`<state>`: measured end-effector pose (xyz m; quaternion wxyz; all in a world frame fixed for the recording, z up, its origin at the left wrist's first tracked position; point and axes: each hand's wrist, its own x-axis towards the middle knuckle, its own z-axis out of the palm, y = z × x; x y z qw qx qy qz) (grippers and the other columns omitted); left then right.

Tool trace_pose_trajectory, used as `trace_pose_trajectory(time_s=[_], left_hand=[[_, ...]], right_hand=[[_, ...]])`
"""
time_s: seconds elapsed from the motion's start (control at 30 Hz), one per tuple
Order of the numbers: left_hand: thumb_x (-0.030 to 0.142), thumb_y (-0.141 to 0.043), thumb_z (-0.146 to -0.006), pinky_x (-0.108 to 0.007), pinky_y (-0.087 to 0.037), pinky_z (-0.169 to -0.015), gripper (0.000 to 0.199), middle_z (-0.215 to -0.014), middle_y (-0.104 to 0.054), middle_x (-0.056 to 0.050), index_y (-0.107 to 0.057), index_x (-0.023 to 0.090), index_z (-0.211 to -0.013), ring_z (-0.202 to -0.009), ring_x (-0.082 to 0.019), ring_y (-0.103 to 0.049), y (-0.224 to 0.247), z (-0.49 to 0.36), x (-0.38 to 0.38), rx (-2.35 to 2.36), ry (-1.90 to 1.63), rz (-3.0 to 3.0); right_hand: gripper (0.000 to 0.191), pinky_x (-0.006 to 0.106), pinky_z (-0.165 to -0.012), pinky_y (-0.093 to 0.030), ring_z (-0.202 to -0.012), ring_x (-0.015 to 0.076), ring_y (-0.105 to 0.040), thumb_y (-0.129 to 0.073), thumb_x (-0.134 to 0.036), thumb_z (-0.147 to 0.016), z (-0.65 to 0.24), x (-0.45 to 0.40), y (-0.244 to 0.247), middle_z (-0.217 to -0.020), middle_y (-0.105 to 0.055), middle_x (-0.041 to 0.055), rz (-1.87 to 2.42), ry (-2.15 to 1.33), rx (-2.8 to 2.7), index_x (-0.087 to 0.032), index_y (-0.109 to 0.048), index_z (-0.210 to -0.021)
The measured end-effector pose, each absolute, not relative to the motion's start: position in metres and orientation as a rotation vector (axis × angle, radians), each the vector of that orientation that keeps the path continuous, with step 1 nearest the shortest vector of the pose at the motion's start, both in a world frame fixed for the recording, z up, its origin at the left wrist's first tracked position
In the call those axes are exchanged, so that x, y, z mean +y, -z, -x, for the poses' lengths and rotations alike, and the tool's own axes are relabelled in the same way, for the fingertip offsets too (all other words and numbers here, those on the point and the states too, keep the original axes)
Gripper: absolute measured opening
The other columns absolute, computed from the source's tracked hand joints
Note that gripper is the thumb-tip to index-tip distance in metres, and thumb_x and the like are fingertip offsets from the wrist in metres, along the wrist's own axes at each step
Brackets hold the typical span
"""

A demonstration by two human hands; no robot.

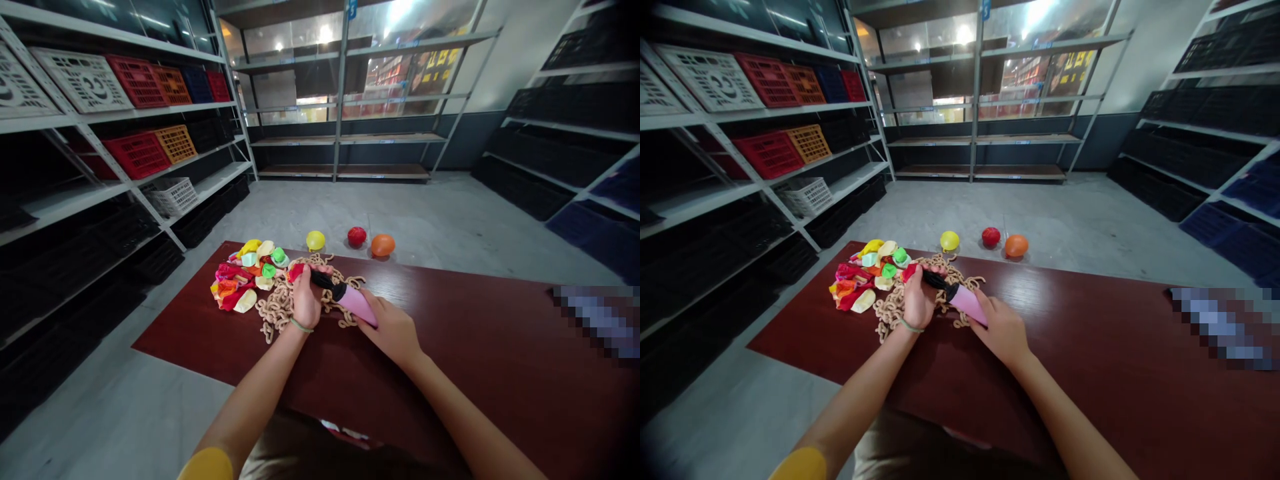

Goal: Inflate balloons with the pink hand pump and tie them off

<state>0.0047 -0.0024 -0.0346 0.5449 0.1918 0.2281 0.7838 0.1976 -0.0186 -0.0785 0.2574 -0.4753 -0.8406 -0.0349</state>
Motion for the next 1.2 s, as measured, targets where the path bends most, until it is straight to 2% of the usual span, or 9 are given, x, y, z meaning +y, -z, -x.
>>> trace_pose_trajectory(time_s=[0.13, 0.23, 0.33, 0.4, 0.6, 0.7, 0.8, 1.03, 1.2], left_hand=[[0.044, -0.062, -0.086, -0.037, -0.052, -0.085, 0.027, -0.075, -0.061, -0.001, -0.054, 0.019, -0.080, -0.074, -0.016, -0.064, 0.030, -0.023, -0.001, 0.554, -1.881, -0.467], [0.046, -0.060, -0.086, -0.029, -0.052, -0.065, 0.029, -0.066, -0.056, 0.002, -0.051, 0.020, -0.078, -0.057, -0.011, -0.058, 0.025, -0.040, 0.002, 0.639, -1.940, -0.491], [0.047, -0.057, -0.087, -0.021, -0.040, -0.044, 0.032, -0.057, -0.049, 0.005, -0.048, 0.020, -0.073, -0.042, -0.008, -0.046, 0.018, -0.052, 0.007, 0.778, -2.007, -0.518], [0.046, -0.055, -0.088, -0.020, -0.033, -0.039, 0.033, -0.054, -0.046, 0.005, -0.047, 0.019, -0.070, -0.038, -0.007, -0.043, 0.009, -0.052, 0.011, 0.836, -2.010, -0.551], [0.029, -0.048, -0.090, -0.019, -0.027, -0.037, 0.021, -0.052, -0.042, 0.007, -0.041, 0.021, -0.072, -0.036, -0.006, -0.039, -0.042, 0.002, 0.032, 0.835, -2.122, -0.570], [0.028, -0.049, -0.088, -0.019, -0.024, -0.035, 0.018, -0.053, -0.042, 0.007, -0.040, 0.021, -0.074, -0.035, -0.006, -0.037, -0.057, 0.026, 0.039, 0.842, -2.192, -0.540], [0.031, -0.052, -0.087, -0.018, -0.025, -0.036, 0.022, -0.053, -0.042, 0.007, -0.039, 0.021, -0.072, -0.036, -0.006, -0.037, -0.046, 0.016, 0.037, 0.837, -2.183, -0.565], [0.041, -0.055, -0.086, -0.021, -0.036, -0.040, 0.031, -0.053, -0.046, 0.005, -0.042, 0.019, -0.067, -0.039, -0.007, -0.042, 0.016, -0.059, 0.021, 0.819, -1.913, -0.704], [0.034, -0.052, -0.084, -0.020, -0.033, -0.039, 0.026, -0.052, -0.044, 0.006, -0.039, 0.020, -0.067, -0.038, -0.007, -0.040, 0.001, -0.035, 0.025, 0.854, -1.951, -0.644]], right_hand=[[0.059, 0.030, -0.065, -0.044, -0.083, 0.0228, -0.065, -0.055, -0.047, -0.089, -0.196, -0.018, 0.084, -0.102, -0.069, 0.0070, 1.319, 0.084, -2.226, -0.025, -0.041, -0.142], [0.057, 0.030, -0.066, -0.045, -0.083, 0.0226, -0.065, -0.056, -0.045, -0.088, -0.197, -0.017, 0.087, -0.102, -0.069, 0.0067, 1.309, 0.059, -2.176, -0.026, -0.042, -0.140], [0.053, 0.031, -0.069, -0.046, -0.086, 0.0226, -0.066, -0.056, -0.043, -0.088, -0.199, -0.018, 0.087, -0.104, -0.069, 0.0067, 1.283, -0.007, -2.166, -0.024, -0.044, -0.137], [0.051, 0.031, -0.069, -0.047, -0.087, 0.0224, -0.066, -0.056, -0.041, -0.088, -0.202, -0.018, 0.087, -0.106, -0.069, 0.0068, 1.280, -0.036, -2.159, -0.024, -0.046, -0.135], [0.048, 0.030, -0.069, -0.047, -0.087, 0.0221, -0.067, -0.058, -0.038, -0.085, -0.207, -0.015, 0.090, -0.105, -0.069, 0.0060, 1.291, -0.011, -2.121, -0.024, -0.049, -0.129], [0.045, 0.028, -0.067, -0.045, -0.085, 0.0211, -0.067, -0.059, -0.037, -0.083, -0.204, -0.013, 0.091, -0.102, -0.070, 0.0052, 1.304, -0.004, -2.127, -0.023, -0.052, -0.125], [0.044, 0.028, -0.065, -0.043, -0.083, 0.0207, -0.068, -0.061, -0.037, -0.081, -0.200, -0.013, 0.092, -0.099, -0.070, 0.0049, 1.332, 0.004, -2.094, -0.022, -0.053, -0.122], [0.043, 0.028, -0.063, -0.041, -0.083, 0.0213, -0.068, -0.061, -0.041, -0.083, -0.205, -0.012, 0.096, -0.099, -0.070, 0.0050, 1.362, 0.051, -2.059, -0.022, -0.053, -0.120], [0.044, 0.028, -0.063, -0.042, -0.083, 0.0207, -0.067, -0.059, -0.041, -0.083, -0.208, -0.012, 0.097, -0.100, -0.070, 0.0049, 1.335, 0.080, -2.115, -0.022, -0.052, -0.122]])
